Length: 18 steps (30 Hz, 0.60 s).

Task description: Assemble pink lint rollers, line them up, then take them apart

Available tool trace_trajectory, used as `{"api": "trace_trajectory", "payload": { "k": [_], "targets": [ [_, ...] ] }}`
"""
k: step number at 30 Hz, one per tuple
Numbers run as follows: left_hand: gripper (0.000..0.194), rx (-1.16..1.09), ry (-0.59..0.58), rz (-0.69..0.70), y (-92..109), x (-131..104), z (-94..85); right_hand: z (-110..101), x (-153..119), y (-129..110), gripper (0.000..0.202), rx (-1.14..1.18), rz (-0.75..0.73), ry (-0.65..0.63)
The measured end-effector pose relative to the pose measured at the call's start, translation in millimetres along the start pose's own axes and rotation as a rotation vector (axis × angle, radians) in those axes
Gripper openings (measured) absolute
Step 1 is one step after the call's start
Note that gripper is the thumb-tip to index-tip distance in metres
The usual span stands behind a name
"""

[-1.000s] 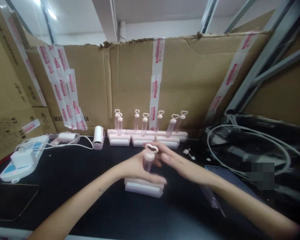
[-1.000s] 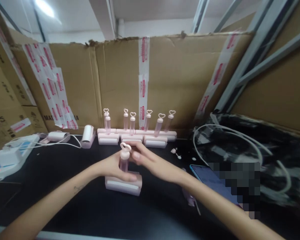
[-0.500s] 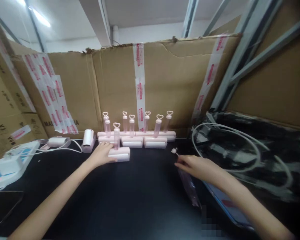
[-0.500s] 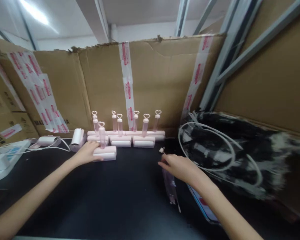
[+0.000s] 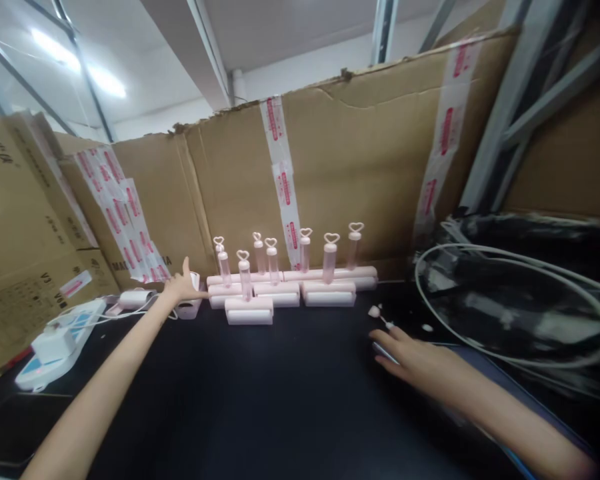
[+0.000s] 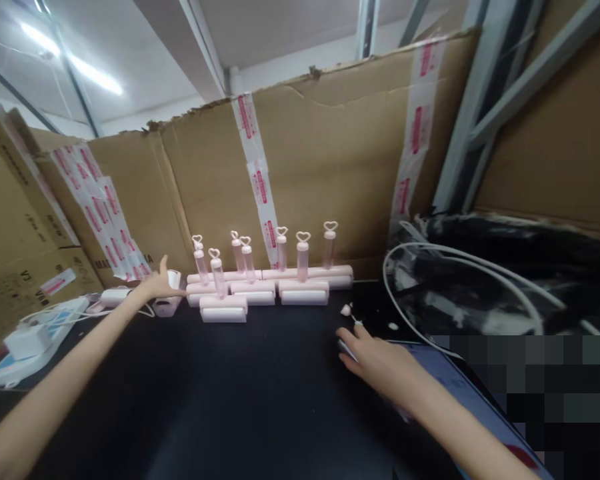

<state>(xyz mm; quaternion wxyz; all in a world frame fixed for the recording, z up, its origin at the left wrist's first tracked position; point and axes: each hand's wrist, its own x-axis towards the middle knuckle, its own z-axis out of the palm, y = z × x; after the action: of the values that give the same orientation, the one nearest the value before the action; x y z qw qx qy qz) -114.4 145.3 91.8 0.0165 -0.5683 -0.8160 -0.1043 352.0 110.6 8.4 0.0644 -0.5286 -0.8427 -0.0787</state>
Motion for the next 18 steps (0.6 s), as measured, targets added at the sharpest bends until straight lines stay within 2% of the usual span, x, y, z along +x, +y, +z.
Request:
{"api": "trace_trajectory", "payload": {
  "k": [3,6,10,13,15,16,18],
  "targets": [
    [0.111,-0.05,-0.127,-0.021,1.1,13.2,4.5,-7.0,-0.7,-6.7,0.033,-0.067,-0.026,-0.009],
    [0.082,-0.082,-0.183,-0.051,-0.6,10.3,10.6,-9.2,-3.8,-10.4,0.029,-0.056,-0.033,-0.016],
    [0.047,-0.113,-0.179,-0.061,-0.3,-8.7,17.7,-13.0,-8.1,-13.8,0.032,-0.072,-0.02,-0.058],
    [0.036,-0.15,-0.108,-0.036,7.3,-22.1,13.7,-13.3,-9.6,-14.4,0.038,-0.066,-0.014,-0.083],
    [0.044,-0.178,-0.027,0.001,11.6,-31.1,-0.1,-12.3,-10.0,-13.6,0.041,-0.064,-0.008,-0.107],
    [0.055,-0.189,0.022,0.024,12.0,-37.5,-10.9,-12.1,-10.1,-12.9,0.042,-0.061,-0.005,-0.115],
    [0.091,-0.202,0.124,0.081,7.7,-57.9,-38.5,-13.9,-10.3,-11.0,0.042,-0.041,-0.012,-0.093]
  ]
}}
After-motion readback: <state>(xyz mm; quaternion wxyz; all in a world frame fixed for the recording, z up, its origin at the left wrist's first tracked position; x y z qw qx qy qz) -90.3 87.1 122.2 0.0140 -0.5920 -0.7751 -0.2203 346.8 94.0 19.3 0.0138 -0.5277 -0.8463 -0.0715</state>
